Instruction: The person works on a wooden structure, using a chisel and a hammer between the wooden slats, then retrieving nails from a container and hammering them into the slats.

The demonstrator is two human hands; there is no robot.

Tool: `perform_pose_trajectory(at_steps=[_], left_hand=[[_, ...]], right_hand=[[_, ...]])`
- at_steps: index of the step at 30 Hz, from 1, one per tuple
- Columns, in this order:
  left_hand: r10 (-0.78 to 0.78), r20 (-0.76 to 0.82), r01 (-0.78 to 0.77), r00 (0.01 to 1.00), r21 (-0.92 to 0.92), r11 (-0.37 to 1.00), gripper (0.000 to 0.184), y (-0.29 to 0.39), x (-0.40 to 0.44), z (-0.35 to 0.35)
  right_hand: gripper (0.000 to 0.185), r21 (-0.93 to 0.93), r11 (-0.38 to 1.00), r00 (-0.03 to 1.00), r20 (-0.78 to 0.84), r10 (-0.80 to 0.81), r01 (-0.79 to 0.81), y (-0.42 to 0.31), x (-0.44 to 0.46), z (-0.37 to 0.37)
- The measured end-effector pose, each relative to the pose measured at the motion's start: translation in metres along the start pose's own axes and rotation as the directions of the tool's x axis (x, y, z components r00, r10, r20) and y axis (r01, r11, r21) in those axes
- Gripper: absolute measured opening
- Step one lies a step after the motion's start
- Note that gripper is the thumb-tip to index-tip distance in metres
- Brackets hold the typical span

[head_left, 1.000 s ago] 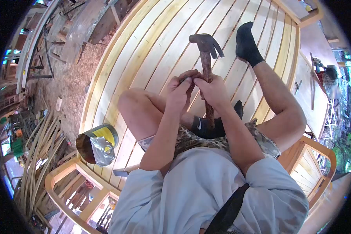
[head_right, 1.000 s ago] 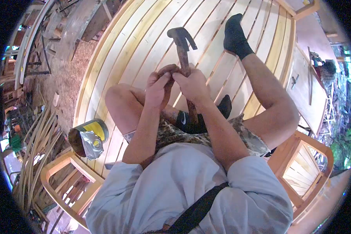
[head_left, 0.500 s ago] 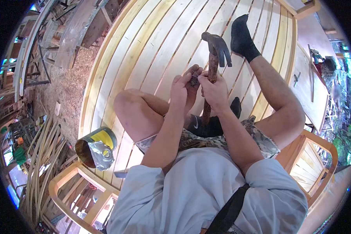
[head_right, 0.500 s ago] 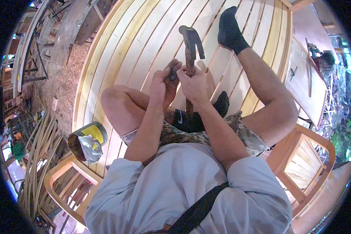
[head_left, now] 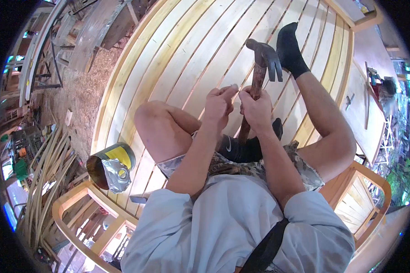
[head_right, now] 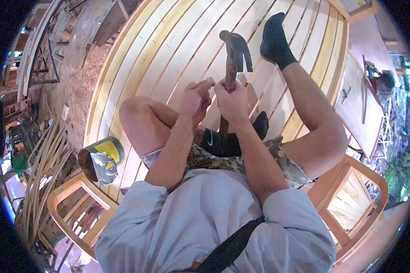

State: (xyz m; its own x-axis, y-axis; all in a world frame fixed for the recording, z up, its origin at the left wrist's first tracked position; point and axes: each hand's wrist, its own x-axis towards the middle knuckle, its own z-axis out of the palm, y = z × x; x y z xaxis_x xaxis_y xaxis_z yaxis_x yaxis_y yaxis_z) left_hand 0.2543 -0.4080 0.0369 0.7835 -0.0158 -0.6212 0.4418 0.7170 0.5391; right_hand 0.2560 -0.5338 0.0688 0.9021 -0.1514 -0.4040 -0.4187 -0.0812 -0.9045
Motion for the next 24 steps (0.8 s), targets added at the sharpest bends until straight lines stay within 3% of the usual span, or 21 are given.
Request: perform_pose_trajectory(at_steps=[2,6,9,10,11,12,13,16,18,19,20,22,23,24], left_hand=[[0.029,-0.001,-0.028,1.0,0.276,0.961,0.03,0.006,0.002,0.005],[-0.021,-0.086,0.051,0.996,0.367,0.929,0.027,0.023,0.005,0.003],[-0.038,-0.033,0.049,0.999,0.468,0.882,0.029,0.024,0.032,-0.019],[0.198,0.016,-0.175,0.98,0.548,0.818,0.025,0.015,0.062,-0.041],[0.406,0.011,-0.319,0.914,0.639,0.7,0.019,0.026,0.074,-0.041],[0.593,0.005,-0.403,0.805,0.739,0.54,0.016,0.037,0.086,-0.041],[0.75,-0.034,-0.375,0.66,0.85,0.369,0.017,0.06,0.088,-0.026],[0.766,-0.167,-0.299,0.621,0.852,0.429,0.018,0.071,0.137,-0.04],[0.747,-0.096,-0.369,0.658,0.824,0.431,0.018,0.054,0.162,-0.061],[0.74,-0.103,-0.365,0.665,0.819,0.442,0.018,0.048,0.164,-0.062],[0.753,-0.103,-0.396,0.65,0.8,0.451,0.02,0.043,0.162,-0.063],[0.766,-0.101,-0.432,0.634,0.776,0.46,0.021,0.038,0.167,-0.064],[0.766,-0.068,-0.462,0.639,0.762,0.453,0.022,0.036,0.169,-0.068],[0.765,-0.039,-0.488,0.643,0.748,0.449,0.022,0.032,0.171,-0.073]], right_hand=[[0.015,-0.021,0.999,0.999,0.004,0.034,-0.034,-0.001,-0.001,0.0],[0.017,-0.048,0.997,0.999,0.0,0.053,-0.053,0.005,0.004,0.002],[0.017,-0.066,0.997,0.999,-0.001,0.044,-0.044,0.006,0.008,0.006],[0.017,-0.069,0.996,0.999,0.0,0.048,-0.048,0.012,0.011,0.007],[0.018,-0.155,0.98,0.988,-0.06,-0.139,0.129,0.021,0.015,0.008],[0.021,-0.248,0.922,0.939,-0.103,-0.329,0.296,0.025,0.019,0.009],[0.021,-0.252,0.922,0.938,-0.106,-0.329,0.295,0.022,0.024,0.009],[0.03,-0.239,0.949,0.979,0.061,-0.196,0.205,-0.014,0.031,0.007],[0.032,0.11,0.99,0.966,0.232,-0.115,0.091,-0.057,0.024,0.01],[0.031,0.26,0.96,0.941,0.287,-0.177,0.102,-0.06,0.028,0.008],[0.031,0.25,0.963,0.944,0.284,-0.169,0.098,-0.054,0.027,0.005],[0.032,-0.057,0.989,0.928,0.344,0.144,-0.133,-0.03,0.026,0.0],[0.035,-0.332,0.94,0.941,0.285,0.183,-0.082,-0.013,0.029,-0.004],[0.035,-0.339,0.937,0.94,0.286,0.188,-0.085,0.007,0.032,-0.006]])
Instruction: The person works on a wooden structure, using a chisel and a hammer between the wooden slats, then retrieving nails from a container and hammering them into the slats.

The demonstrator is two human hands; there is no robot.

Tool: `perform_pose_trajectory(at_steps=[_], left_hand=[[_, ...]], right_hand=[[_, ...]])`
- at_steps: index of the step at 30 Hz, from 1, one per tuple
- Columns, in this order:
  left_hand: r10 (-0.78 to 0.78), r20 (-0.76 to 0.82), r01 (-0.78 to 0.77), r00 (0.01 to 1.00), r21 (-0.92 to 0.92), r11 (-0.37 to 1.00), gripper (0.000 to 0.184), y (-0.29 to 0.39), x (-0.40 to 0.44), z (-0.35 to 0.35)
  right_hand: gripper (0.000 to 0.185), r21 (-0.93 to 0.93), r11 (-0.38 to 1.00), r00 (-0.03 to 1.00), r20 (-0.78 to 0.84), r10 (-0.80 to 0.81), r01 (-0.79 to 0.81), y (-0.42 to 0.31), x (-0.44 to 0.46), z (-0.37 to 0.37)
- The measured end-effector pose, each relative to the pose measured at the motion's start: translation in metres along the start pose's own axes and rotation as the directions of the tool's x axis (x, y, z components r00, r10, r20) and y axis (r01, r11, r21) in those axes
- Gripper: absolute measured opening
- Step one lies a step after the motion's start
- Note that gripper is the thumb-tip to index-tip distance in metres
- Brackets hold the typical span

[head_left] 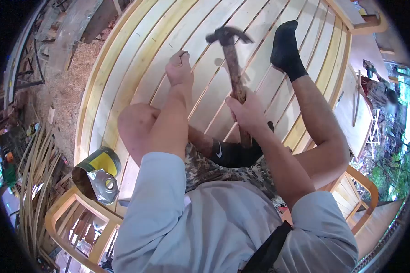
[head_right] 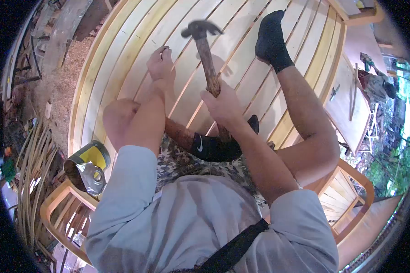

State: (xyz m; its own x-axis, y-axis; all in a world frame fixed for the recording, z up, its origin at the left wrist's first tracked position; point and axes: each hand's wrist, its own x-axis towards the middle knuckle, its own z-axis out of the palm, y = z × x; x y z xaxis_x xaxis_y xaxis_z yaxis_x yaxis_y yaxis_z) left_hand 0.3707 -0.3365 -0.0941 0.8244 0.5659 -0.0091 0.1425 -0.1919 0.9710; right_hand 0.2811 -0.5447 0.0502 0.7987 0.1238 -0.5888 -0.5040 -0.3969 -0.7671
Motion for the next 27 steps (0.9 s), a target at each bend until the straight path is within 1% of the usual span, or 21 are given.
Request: perform_pose_trajectory(at_steps=[1,2,5,6,7,8,9,10,11,12,14,16,18,19,20,21,22,23,24,25,27], left_hand=[[-0.011,-0.003,0.011,1.0,0.001,1.0,0.022,-0.009,0.002,0.001],[0.019,0.02,-0.019,1.0,-0.009,1.0,0.019,-0.015,0.007,0.003],[0.064,0.035,-0.065,0.997,0.011,0.998,0.018,-0.024,0.007,0.001],[0.086,0.033,-0.087,0.996,0.034,0.996,0.018,-0.024,0.006,0.002],[0.084,0.033,-0.085,0.996,0.036,0.996,0.018,-0.024,0.006,0.003],[0.061,0.045,-0.067,0.997,0.129,0.989,0.018,-0.025,0.007,0.005],[0.036,0.055,-0.047,0.998,0.22,0.974,0.018,-0.025,0.006,0.005],[0.03,0.052,-0.041,0.998,0.222,0.974,0.018,-0.025,0.005,0.004],[0.096,0.068,-0.11,0.993,0.243,0.964,0.018,-0.022,0.004,0.003],[0.162,0.085,-0.179,0.983,0.262,0.948,0.018,-0.02,0.003,0.001],[0.165,0.091,-0.185,0.982,0.302,0.935,0.018,-0.016,0.003,-0.001],[0.18,0.095,-0.201,0.979,0.337,0.92,0.018,-0.02,0.006,-0.001],[0.226,0.06,-0.233,0.972,0.222,0.947,0.019,-0.02,0.005,-0.001],[0.231,0.057,-0.238,0.971,0.218,0.946,0.019,-0.02,0.005,0.0],[0.214,0.072,-0.225,0.974,0.252,0.941,0.019,-0.015,0.003,-0.001],[0.193,0.086,-0.209,0.978,0.288,0.934,0.019,-0.011,0.002,-0.001],[0.189,0.086,-0.206,0.978,0.291,0.934,0.019,-0.007,0.001,-0.002],[0.144,0.069,-0.158,0.987,0.297,0.942,0.019,-0.006,-0.001,-0.001],[0.105,0.048,-0.114,0.993,0.298,0.948,0.019,-0.004,-0.001,-0.001],[0.106,0.046,-0.114,0.993,0.296,0.948,0.019,-0.002,-0.002,-0.003],[0.056,0.069,-0.073,0.996,0.289,0.955,0.02,0.001,-0.001,-0.004]], right_hand=[[0.037,-0.08,0.997,0.999,-0.04,0.007,-0.01,0.019,0.005,0.005],[0.039,-0.158,0.987,0.997,-0.077,0.012,-0.024,0.026,0.005,0.009],[0.036,-0.208,0.978,0.999,-0.038,0.0,-0.008,0.039,0.011,0.018],[0.036,-0.208,0.978,0.999,-0.036,0.003,-0.011,0.027,0.009,0.019],[0.035,-0.284,0.958,0.998,-0.027,-0.054,0.044,0.013,0.009,0.018],[0.034,-0.358,0.928,0.994,-0.012,-0.112,0.1,-0.003,0.007,0.016],[0.034,-0.359,0.928,0.994,-0.007,-0.109,0.099,-0.018,0.007,0.016],[0.034,-0.317,0.934,0.985,0.002,-0.173,0.165,-0.032,0.006,0.016],[0.034,-0.276,0.933,0.971,0.01,-0.237,0.231,-0.038,0.007,0.016],[0.034,-0.279,0.933,0.972,0.016,-0.234,0.229,-0.037,0.009,0.017],[0.036,-0.235,0.907,0.933,0.003,-0.359,0.349,-0.031,0.015,0.02],[0.036,-0.275,0.902,0.939,0.003,-0.345,0.332,-0.006,0.035,0.025],[0.036,-0.315,0.896,0.944,-0.003,-0.329,0.312,-0.001,0.047,0.025],[0.036,-0.371,0.886,0.952,-0.014,-0.306,0.279,0.002,0.052,0.024],[0.036,-0.423,0.873,0.96,-0.028,-0.279,0.242,-0.005,0.052,0.024],[0.036,-0.423,0.873,0.96,-0.027,-0.28,0.243,-0.01,0.048,0.023],[0.038,-0.354,0.889,0.946,-0.032,-0.322,0.291,-0.012,0.041,0.022],[0.04,-0.285,0.898,0.932,-0.039,-0.362,0.337,-0.018,0.033,0.022],[0.04,-0.287,0.896,0.931,-0.036,-0.362,0.338,-0.02,0.03,0.021],[0.041,-0.285,0.893,0.93,-0.013,-0.368,0.349,-0.023,0.028,0.021],[0.042,-0.283,0.885,0.923,0.004,-0.385,0.37,-0.021,0.036,0.018]])
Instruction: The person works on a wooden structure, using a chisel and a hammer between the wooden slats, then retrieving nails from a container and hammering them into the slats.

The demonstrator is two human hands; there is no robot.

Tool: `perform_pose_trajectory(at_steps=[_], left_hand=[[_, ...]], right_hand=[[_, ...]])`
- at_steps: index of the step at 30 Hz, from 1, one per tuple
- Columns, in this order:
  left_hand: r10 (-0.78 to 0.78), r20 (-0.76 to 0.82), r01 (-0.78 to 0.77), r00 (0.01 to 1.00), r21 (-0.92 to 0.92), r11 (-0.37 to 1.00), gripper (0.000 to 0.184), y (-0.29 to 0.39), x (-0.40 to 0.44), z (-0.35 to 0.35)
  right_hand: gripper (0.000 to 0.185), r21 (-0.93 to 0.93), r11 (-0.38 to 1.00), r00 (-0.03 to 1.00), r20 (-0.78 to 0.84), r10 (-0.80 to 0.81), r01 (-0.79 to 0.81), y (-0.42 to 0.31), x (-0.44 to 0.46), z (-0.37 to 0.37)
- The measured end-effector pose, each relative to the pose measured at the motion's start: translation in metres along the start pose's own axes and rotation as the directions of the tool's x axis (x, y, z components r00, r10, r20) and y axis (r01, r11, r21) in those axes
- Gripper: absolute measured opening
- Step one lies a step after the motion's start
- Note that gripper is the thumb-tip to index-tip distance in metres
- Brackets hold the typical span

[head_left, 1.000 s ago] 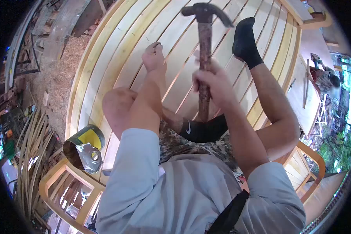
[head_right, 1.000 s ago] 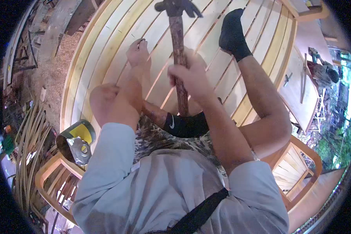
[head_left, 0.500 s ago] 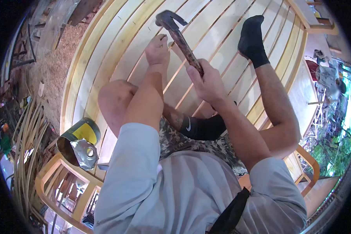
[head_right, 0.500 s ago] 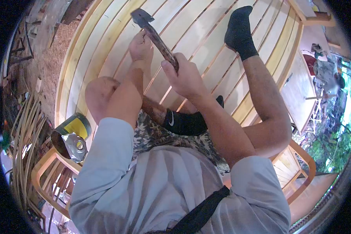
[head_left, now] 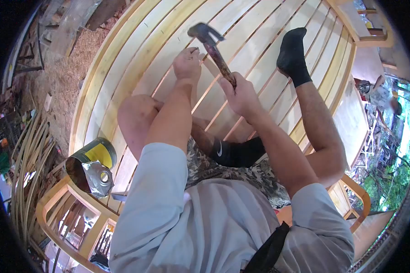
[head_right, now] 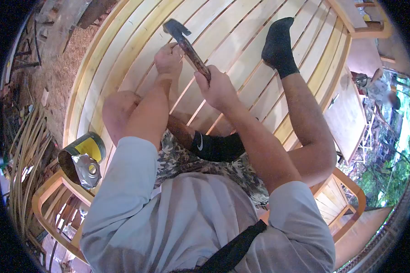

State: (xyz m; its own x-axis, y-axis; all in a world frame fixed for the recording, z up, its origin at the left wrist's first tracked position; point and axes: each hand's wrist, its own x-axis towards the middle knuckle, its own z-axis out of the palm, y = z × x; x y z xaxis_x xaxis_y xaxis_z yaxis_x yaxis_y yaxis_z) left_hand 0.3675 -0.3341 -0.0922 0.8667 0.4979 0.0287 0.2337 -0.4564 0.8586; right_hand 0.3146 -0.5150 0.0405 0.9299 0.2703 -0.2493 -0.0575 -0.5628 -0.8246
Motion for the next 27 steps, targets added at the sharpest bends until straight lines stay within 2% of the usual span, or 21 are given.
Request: perform_pose_trajectory(at_steps=[2,3,6,8,9,11,13,15,16,18,21,22,23,24,25,27], left_hand=[[-0.02,0.026,0.021,0.999,-0.047,0.999,0.02,-0.012,0.005,0.002],[-0.051,0.06,0.056,0.997,-0.087,0.995,0.021,-0.013,0.007,0.002],[-0.102,0.03,0.105,0.994,-0.106,0.989,0.02,-0.006,0.004,0.005],[-0.114,0.051,0.119,0.992,-0.1,0.988,0.02,-0.001,0.0,-0.001],[-0.114,0.067,0.12,0.991,-0.093,0.988,0.02,0.004,0.001,-0.004],[-0.104,0.121,0.113,0.987,-0.07,0.991,0.02,-0.013,0.009,-0.003],[-0.098,0.171,0.108,0.98,-0.048,0.993,0.02,-0.013,0.012,-0.004],[-0.11,0.002,0.109,0.994,-0.139,0.984,0.021,-0.004,0.01,-0.011],[-0.108,-0.002,0.107,0.994,-0.141,0.984,0.021,-0.005,0.012,-0.013],[-0.344,-0.134,0.248,0.929,-0.463,0.851,0.024,-0.022,0.016,-0.012],[-0.377,-0.168,0.293,0.911,-0.38,0.878,0.023,-0.03,0.017,-0.023],[-0.37,-0.176,0.282,0.912,-0.384,0.879,0.023,-0.029,0.016,-0.024],[-0.491,-0.15,0.35,0.858,-0.53,0.773,0.022,-0.025,0.016,-0.027],[-0.605,-0.1,0.403,0.79,-0.659,0.635,0.025,-0.023,0.013,-0.029],[-0.607,-0.101,0.403,0.788,-0.661,0.633,0.025,-0.022,0.011,-0.03],[-0.712,-0.033,0.535,0.701,-0.636,0.556,0.028,0.001,0.006,-0.045]], right_hand=[[0.044,-0.293,0.953,0.994,0.043,0.1,-0.083,0.02,0.018,0.003],[0.044,-0.294,0.953,0.995,0.038,0.092,-0.077,0.01,0.019,-0.001],[0.044,-0.191,0.969,0.985,0.032,0.167,-0.158,-0.009,0.012,-0.006],[0.048,-0.045,0.998,0.999,-0.008,0.049,-0.049,-0.012,0.001,-0.003],[0.048,-0.043,0.998,0.999,-0.012,0.049,-0.05,-0.006,0.003,0.001],[0.046,-0.201,0.972,0.991,0.042,0.13,-0.119,0.008,0.014,0.007],[0.045,-0.245,0.961,0.991,0.02,0.134,-0.125,0.001,0.022,0.007],[0.044,-0.291,0.948,0.99,0.007,0.138,-0.13,-0.013,0.019,0.006],[0.046,-0.22,0.972,0.997,-0.006,0.078,-0.077,-0.019,0.012,0.006],[0.047,-0.151,0.988,1.0,-0.021,0.012,-0.015,-0.019,0.006,0.007],[0.051,-0.227,0.974,1.0,0.012,-0.001,0.003,-0.012,0.017,0.007],[0.051,-0.335,0.941,0.997,0.035,0.069,-0.054,-0.015,0.027,0.006],[0.052,-0.439,0.892,0.989,0.047,0.142,-0.108,-0.025,0.031,0.004],[0.052,-0.44,0.892,0.989,0.047,0.137,-0.103,-0.033,0.029,0.003],[0.051,-0.417,0.905,0.993,0.046,0.113,-0.084,-0.039,0.026,0.001],[0.05,-0.4,0.915,0.995,0.049,0.086,-0.059,-0.045,0.022,0.001]])
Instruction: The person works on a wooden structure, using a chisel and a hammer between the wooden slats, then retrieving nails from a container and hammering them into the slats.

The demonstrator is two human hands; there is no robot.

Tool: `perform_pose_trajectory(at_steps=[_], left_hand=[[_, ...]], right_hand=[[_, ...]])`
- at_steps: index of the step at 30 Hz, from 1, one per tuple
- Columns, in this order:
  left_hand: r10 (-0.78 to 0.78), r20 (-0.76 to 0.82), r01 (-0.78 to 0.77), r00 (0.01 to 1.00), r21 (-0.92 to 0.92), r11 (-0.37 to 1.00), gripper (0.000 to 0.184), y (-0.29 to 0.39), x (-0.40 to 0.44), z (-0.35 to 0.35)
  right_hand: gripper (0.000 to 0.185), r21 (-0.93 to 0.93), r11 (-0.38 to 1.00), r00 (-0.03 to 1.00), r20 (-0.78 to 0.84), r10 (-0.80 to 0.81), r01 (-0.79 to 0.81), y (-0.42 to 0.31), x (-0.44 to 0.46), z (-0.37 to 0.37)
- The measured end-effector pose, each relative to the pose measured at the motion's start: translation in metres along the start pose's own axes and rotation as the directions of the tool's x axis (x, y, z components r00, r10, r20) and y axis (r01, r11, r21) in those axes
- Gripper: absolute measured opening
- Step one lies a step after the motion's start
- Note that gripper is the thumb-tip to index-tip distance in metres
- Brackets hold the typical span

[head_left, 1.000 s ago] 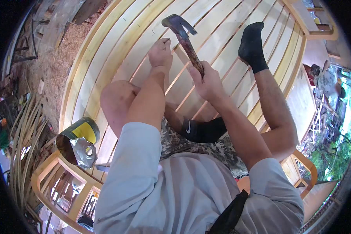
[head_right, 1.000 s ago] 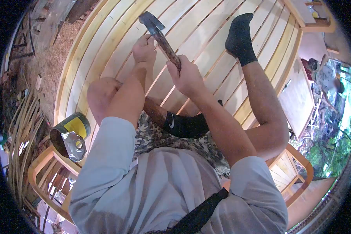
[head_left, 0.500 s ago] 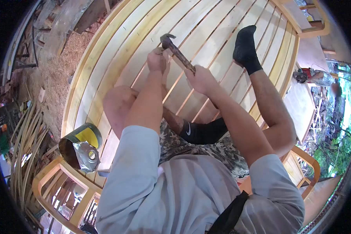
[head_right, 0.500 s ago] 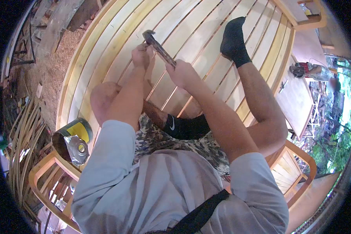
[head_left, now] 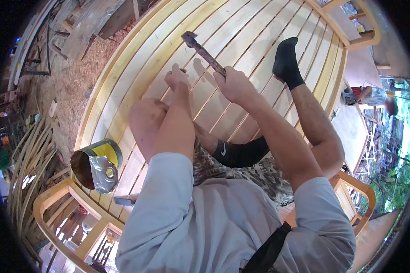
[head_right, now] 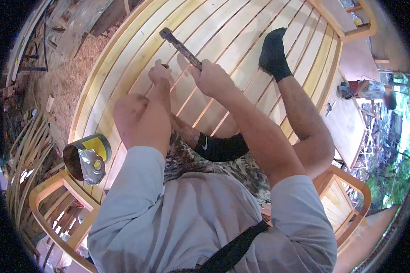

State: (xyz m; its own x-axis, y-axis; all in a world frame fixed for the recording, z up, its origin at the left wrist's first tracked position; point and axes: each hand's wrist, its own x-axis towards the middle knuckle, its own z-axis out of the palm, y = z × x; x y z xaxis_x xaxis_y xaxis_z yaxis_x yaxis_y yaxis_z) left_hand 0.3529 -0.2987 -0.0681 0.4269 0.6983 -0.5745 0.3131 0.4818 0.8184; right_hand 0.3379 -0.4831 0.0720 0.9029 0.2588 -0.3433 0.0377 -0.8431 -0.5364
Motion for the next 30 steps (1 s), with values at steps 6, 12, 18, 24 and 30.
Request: perform_pose_trajectory(at_steps=[6,12,18,24,30], left_hand=[[-0.048,0.033,0.052,0.998,-0.139,0.989,0.028,-0.017,0.025,0.003],[-0.134,0.095,0.154,0.986,-0.243,0.958,0.025,-0.018,0.026,-0.001],[-0.415,0.285,0.493,0.864,-0.305,0.815,0.019,-0.01,0.022,0.005],[-0.293,0.649,0.422,0.702,-0.048,0.905,0.015,0.026,-0.078,-0.012],[-0.183,0.72,0.433,0.67,-0.177,0.884,0.01,0.02,-0.173,-0.024]], right_hand=[[0.05,-0.198,0.98,0.998,0.055,0.014,-0.002,0.0,0.013,-0.01],[0.052,0.127,0.989,0.997,-0.037,-0.074,0.078,0.009,-0.023,0.0],[0.046,0.145,0.989,0.996,-0.074,0.04,-0.029,0.056,-0.008,0.043],[0.024,0.653,0.753,0.979,-0.194,0.055,0.087,0.065,-0.049,0.043],[0.026,0.843,0.526,0.953,-0.056,0.297,-0.114,0.036,-0.082,0.009]])
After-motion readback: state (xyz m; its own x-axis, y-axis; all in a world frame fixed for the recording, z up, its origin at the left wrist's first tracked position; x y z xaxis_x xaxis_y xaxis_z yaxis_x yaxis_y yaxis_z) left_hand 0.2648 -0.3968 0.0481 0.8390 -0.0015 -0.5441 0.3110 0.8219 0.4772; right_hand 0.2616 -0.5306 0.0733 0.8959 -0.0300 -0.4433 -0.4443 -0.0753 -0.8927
